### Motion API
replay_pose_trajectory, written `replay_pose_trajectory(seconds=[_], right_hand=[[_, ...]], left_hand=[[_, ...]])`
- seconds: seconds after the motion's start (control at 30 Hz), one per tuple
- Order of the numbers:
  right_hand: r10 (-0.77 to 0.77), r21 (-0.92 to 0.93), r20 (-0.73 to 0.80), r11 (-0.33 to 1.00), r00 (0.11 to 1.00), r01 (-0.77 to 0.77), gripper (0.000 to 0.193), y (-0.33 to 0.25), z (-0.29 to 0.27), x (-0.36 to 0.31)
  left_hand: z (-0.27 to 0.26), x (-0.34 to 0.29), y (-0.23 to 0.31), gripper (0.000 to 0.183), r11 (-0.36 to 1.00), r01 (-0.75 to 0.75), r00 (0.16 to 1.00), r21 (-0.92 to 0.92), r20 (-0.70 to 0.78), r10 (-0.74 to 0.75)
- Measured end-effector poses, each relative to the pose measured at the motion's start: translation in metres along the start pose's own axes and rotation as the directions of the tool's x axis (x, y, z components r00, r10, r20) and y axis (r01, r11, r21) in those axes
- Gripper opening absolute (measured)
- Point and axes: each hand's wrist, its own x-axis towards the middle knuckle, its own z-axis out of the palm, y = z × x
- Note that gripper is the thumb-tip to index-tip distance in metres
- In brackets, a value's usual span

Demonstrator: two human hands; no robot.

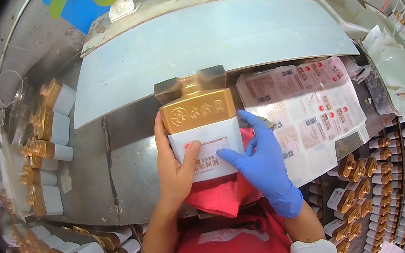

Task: The person applies labels to the sides of white bottles with gold caps. They peel the backing from a label sheet, position the label on the bottle, and smooth it down with a red cloth. The person repeats this process for multiple bottles, placing finished units on a nearby tray.

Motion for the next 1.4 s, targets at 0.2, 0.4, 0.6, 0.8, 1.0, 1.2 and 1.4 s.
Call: replay_pose_trajectory(seconds=[0.2, 0.4, 0.6, 0.8, 1.0, 1.2, 1.4], right_hand=[[0.031, 0.008, 0.034, 0.999, 0.999, -0.031, 0.075, 0.001, 0.001, 0.005], [0.073, 0.037, 0.072, 0.996, 0.995, -0.075, 0.071, 0.008, 0.000, 0.006], [0.112, 0.083, 0.116, 0.989, 0.987, -0.122, 0.070, 0.015, -0.006, 0.009], [0.104, 0.104, 0.137, 0.987, 0.985, -0.119, 0.068, 0.021, -0.005, 0.011], [0.128, 0.350, 0.271, 0.910, 0.954, -0.222, 0.052, 0.031, -0.026, 0.021], [0.083, 0.347, 0.202, 0.926, 0.976, -0.150, 0.057, 0.021, -0.019, 0.013], [0.030, 0.061, 0.093, 0.998, 0.995, -0.036, 0.075, 0.010, -0.003, 0.007]], left_hand=[[-0.003, 0.009, 0.019, 0.079, 0.984, 0.173, 0.983, 0.044, 0.047, -0.175], [-0.007, 0.008, 0.008, 0.078, 0.983, 0.124, 0.989, 0.133, 0.061, -0.133], [-0.015, 0.008, 0.003, 0.077, 0.984, 0.133, 0.972, -0.115, 0.207, -0.107], [-0.019, 0.005, 0.005, 0.078, 0.986, 0.132, 0.951, -0.106, 0.295, -0.095], [-0.027, 0.006, 0.003, 0.075, 0.980, 0.134, 0.939, -0.145, 0.334, -0.079], [-0.028, 0.010, 0.012, 0.070, 0.975, 0.169, 0.960, -0.145, 0.249, -0.129], [-0.019, 0.013, 0.009, 0.075, 0.989, 0.142, 0.967, -0.048, 0.219, -0.128]])
